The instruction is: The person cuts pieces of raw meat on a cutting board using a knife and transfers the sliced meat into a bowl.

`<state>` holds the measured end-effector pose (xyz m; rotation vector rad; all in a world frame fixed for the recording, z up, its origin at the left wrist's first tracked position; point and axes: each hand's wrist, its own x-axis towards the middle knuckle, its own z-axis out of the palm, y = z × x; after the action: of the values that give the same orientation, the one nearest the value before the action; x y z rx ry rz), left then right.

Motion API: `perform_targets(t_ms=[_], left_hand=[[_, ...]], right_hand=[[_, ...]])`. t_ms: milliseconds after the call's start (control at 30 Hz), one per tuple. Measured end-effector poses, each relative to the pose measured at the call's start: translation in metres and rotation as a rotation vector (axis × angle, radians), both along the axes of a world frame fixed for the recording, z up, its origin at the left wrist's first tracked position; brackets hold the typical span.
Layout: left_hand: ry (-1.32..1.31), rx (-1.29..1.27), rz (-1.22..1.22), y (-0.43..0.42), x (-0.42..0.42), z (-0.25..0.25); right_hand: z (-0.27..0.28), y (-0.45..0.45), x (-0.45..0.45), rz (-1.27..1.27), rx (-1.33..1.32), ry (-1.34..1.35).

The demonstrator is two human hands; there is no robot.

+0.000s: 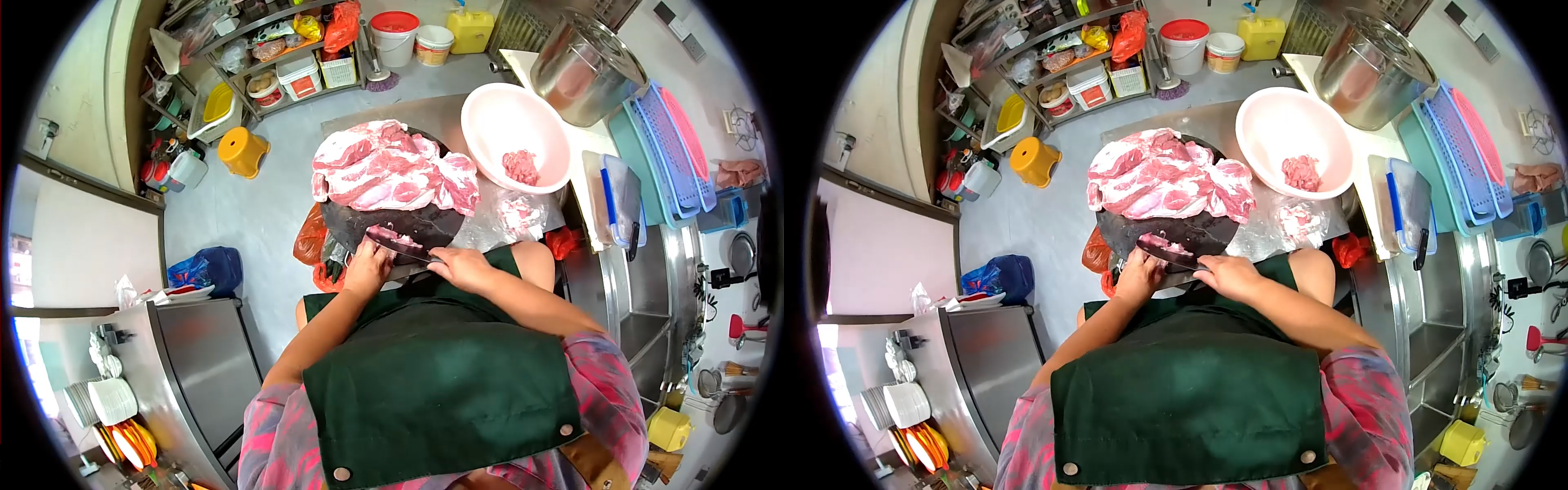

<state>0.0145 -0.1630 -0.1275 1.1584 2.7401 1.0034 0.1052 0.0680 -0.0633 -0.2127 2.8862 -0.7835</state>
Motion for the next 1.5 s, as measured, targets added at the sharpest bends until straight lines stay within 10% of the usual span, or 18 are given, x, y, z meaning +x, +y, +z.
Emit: perform_targets(t_ms=[667,867,1500], left_hand=[[-0.036,0.033,-0.035,-0.004,-0.007,0.007],[-0.038,0.057,-0.025,-0.001,-0.008,0.011],[-0.106,-0.049,0.044,0.007,-0.003,0.036]], right_hand=[[0.031,0.029,-0.054,-0.232,-0.399,-0.009],[-0.001,-0.008,-0.031,-0.132,-0.056,-0.201],[0.004,-0.006,-0.041,-0.019,-0.080,-0.120]])
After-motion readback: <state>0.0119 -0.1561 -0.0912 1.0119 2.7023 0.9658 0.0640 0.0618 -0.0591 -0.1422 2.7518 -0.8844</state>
